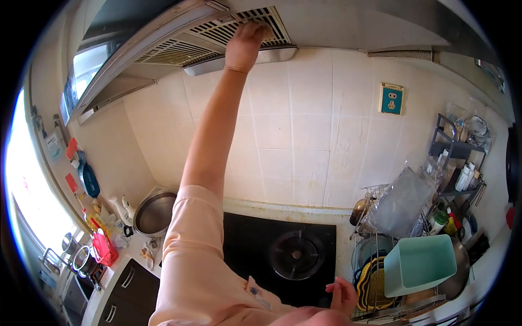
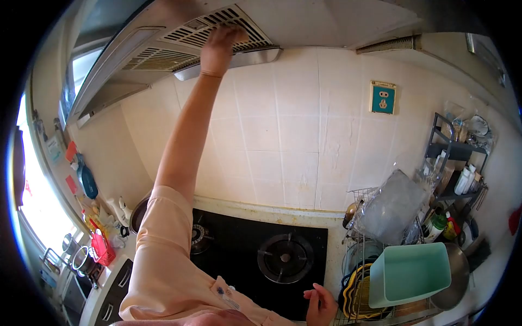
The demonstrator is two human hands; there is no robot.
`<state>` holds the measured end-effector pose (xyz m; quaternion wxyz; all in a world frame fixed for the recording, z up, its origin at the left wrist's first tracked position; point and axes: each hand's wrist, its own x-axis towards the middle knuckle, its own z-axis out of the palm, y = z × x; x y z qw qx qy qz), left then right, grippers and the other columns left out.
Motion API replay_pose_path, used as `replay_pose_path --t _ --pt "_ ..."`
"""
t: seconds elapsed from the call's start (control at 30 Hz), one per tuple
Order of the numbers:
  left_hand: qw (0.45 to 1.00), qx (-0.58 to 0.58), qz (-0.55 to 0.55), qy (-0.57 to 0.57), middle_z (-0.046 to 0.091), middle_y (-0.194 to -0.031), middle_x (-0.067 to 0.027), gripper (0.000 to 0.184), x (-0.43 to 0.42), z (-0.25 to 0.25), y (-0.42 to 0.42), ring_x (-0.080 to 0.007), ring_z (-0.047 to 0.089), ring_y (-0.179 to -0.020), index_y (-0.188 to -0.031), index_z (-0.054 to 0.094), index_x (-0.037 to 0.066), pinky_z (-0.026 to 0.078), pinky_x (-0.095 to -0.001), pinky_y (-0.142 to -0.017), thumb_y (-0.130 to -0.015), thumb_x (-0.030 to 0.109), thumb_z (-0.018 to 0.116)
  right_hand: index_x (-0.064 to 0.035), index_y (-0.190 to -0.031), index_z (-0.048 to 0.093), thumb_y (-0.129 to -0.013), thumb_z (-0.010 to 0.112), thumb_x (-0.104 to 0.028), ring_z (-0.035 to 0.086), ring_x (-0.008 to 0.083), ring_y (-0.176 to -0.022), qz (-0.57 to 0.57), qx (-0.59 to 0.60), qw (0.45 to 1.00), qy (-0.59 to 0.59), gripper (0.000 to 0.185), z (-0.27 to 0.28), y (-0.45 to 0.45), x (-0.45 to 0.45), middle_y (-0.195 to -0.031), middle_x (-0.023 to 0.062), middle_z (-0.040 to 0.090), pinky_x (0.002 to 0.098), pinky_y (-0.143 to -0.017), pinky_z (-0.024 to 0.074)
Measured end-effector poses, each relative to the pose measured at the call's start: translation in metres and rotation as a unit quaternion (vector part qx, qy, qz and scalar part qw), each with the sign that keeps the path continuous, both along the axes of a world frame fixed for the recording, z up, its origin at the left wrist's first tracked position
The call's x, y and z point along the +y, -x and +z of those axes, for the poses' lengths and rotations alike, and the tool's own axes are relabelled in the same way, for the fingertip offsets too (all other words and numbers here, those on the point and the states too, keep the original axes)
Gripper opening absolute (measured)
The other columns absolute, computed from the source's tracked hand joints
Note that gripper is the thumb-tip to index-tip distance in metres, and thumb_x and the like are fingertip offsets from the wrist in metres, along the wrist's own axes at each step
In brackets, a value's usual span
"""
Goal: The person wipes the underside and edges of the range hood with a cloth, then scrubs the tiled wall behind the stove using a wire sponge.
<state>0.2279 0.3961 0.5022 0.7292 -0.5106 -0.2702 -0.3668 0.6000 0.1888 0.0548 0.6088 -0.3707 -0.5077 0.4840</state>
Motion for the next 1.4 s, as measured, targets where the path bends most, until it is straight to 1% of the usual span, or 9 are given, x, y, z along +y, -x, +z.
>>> replay_pose_path --t 0.27,0.4,0.53,0.77,0.93,1.07,1.13,1.2,1.4 --pt "0.976 0.035 -0.136 -0.164 0.061 -0.09 -0.0028 0.033 -0.041 0.005 -0.038 -0.0227 0.058 -0.081 -0.093 0.069 0.016 0.05 -0.0331 -0.07 -0.066 -0.002 0.064 0.0 -0.101 0.06 -0.089 0.055 -0.006 0.06 0.0128 -0.065 -0.02 0.006 1.0 0.0 0.015 -0.01 -0.007 0.005 -0.075 0.0094 0.064 0.024 -0.064 0.0496" --pt "0.987 0.086 -0.091 -0.096 0.06 -0.089 -0.0027 0.034 -0.009 0.018 -0.02 -0.0221 0.058 -0.082 -0.091 0.066 0.014 0.05 -0.0329 -0.069 -0.064 -0.005 0.061 0.0 -0.101 0.06 -0.089 0.055 -0.006 0.06 0.0126 -0.065 0.003 -0.001 0.999 0.035 0.014 -0.005 0.0 0.009 -0.076 0.0097 0.064 0.0239 -0.064 0.0496" --pt "0.998 -0.008 -0.031 0.051 0.058 -0.09 -0.0018 0.029 0.015 -0.009 -0.008 -0.0222 0.057 -0.084 -0.091 0.065 0.014 0.051 -0.0322 -0.065 -0.067 -0.001 0.059 0.0002 -0.101 0.059 -0.089 0.055 -0.007 0.06 0.0124 -0.066 0.015 -0.012 0.999 0.035 0.015 0.001 0.004 0.004 -0.075 0.0098 0.064 0.0242 -0.063 0.0492" --pt "0.978 0.034 -0.125 -0.165 0.058 -0.091 -0.0047 0.038 -0.04 0.013 -0.015 -0.0259 0.055 -0.083 -0.091 0.065 0.014 0.048 -0.0347 -0.067 -0.06 -0.007 0.061 0.0007 -0.1 0.059 -0.089 0.054 -0.007 0.059 0.0126 -0.064 -0.028 -0.017 0.999 0.029 0.015 -0.012 -0.006 0.014 -0.074 0.0096 0.064 0.0243 -0.063 0.0483" --pt "0.999 0.001 -0.037 0.02 0.057 -0.093 -0.003 0.022 0.016 -0.005 0.026 -0.0248 0.056 -0.086 -0.09 0.064 0.013 0.05 -0.0345 -0.07 -0.071 0.003 0.057 -0.0002 -0.104 0.059 -0.09 0.053 -0.008 0.058 0.012 -0.066 0.006 -0.018 1.0 0.022 0.017 -0.007 0.0 0.014 -0.077 0.0086 0.064 0.0242 -0.064 0.0484" --pt "0.974 -0.16 -0.148 0.053 0.058 -0.089 -0.0074 0.016 0.051 -0.025 0.016 -0.0277 0.057 -0.083 -0.087 0.067 0.01 0.049 -0.0368 -0.069 -0.075 0.004 0.06 -0.0013 -0.109 0.059 -0.091 0.053 -0.008 0.058 0.0109 -0.07 0.034 -0.029 0.999 -0.008 0.021 0.008 0.003 0.006 -0.083 0.0068 0.065 0.0248 -0.069 0.0487" --pt "0.889 -0.365 -0.258 0.1 0.061 -0.088 -0.0081 0.009 0.071 -0.035 -0.001 -0.0244 0.059 -0.077 -0.086 0.068 0.008 0.048 -0.0358 -0.068 -0.081 0.012 0.061 -0.0006 -0.109 0.059 -0.091 0.053 -0.008 0.059 0.0112 -0.071 0.031 -0.03 0.999 0.001 0.021 0.003 0.002 0.005 -0.082 0.0067 0.065 0.0252 -0.07 0.0488" --pt "0.697 -0.546 -0.419 0.202 0.061 -0.085 -0.0056 0.017 0.099 -0.035 0.001 -0.0157 0.061 -0.068 -0.088 0.064 0.004 0.05 -0.0317 -0.062 -0.09 0.019 0.056 -0.0005 -0.11 0.058 -0.091 0.053 -0.009 0.059 0.0115 -0.073 0.011 -0.031 0.999 0.011 0.021 -0.004 0.0 0.008 -0.081 0.0067 0.065 0.0255 -0.07 0.0489" --pt "0.346 -0.569 -0.724 0.176 0.057 -0.097 -0.0089 0.011 0.097 0.007 0.024 -0.0202 0.061 -0.08 -0.099 0.05 -0.001 0.058 -0.0244 -0.065 -0.089 0.002 0.048 0.0004 -0.108 0.059 -0.091 0.053 -0.009 0.06 0.0125 -0.074 -0.007 -0.02 1.0 0.009 0.02 -0.004 -0.008 0.003 -0.082 0.007 0.065 0.027 -0.071 0.0496"
